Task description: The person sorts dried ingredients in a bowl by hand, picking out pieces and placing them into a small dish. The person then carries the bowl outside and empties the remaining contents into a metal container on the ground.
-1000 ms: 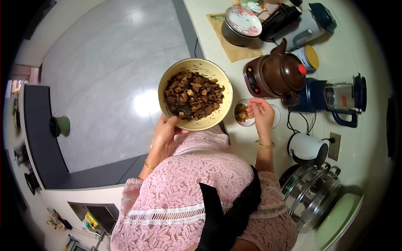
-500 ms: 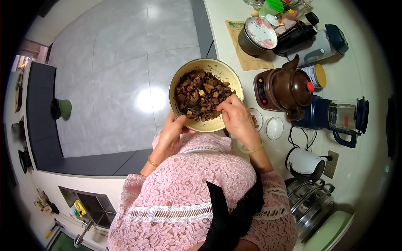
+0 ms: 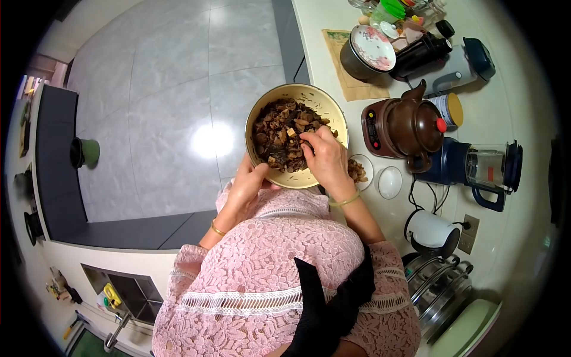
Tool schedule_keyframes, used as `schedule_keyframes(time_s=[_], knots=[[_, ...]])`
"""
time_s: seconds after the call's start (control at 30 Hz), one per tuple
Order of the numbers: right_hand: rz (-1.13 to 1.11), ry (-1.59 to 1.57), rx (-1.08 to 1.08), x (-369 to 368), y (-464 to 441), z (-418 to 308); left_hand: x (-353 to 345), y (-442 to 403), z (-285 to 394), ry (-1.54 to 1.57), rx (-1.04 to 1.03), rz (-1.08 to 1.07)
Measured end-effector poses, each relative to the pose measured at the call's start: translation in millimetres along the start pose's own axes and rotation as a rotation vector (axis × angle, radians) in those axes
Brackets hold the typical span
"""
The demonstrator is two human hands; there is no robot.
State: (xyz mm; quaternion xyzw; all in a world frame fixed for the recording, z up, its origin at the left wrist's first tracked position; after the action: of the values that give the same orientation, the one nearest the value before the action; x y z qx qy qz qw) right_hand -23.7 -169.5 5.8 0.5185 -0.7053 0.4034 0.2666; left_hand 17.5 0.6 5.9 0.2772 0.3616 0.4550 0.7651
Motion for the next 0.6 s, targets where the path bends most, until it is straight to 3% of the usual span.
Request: schedule_keyframes(time_s=[0.4, 0.6], knots=[[0.011, -0.019, -0.038, 1, -1, 3, -2, -1, -3, 0.019, -0.035, 0.017], [0.081, -0.275, -0.054, 4, 0, 12, -5, 1, 0, 0.008, -0.034, 0.043]])
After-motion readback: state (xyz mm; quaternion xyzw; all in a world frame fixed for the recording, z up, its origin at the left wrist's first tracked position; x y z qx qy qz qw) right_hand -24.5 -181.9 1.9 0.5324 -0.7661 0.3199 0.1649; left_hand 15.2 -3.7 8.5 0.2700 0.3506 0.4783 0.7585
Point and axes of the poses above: each hand's wrist, its own y-axis away from the middle knuckle, its own x-axis out of the back of the hand, z = x × y, the point moved 1 cm from there along -y, towards the middle knuckle, and after that the axes turned 6 degrees about x, right-handed, at the moved point
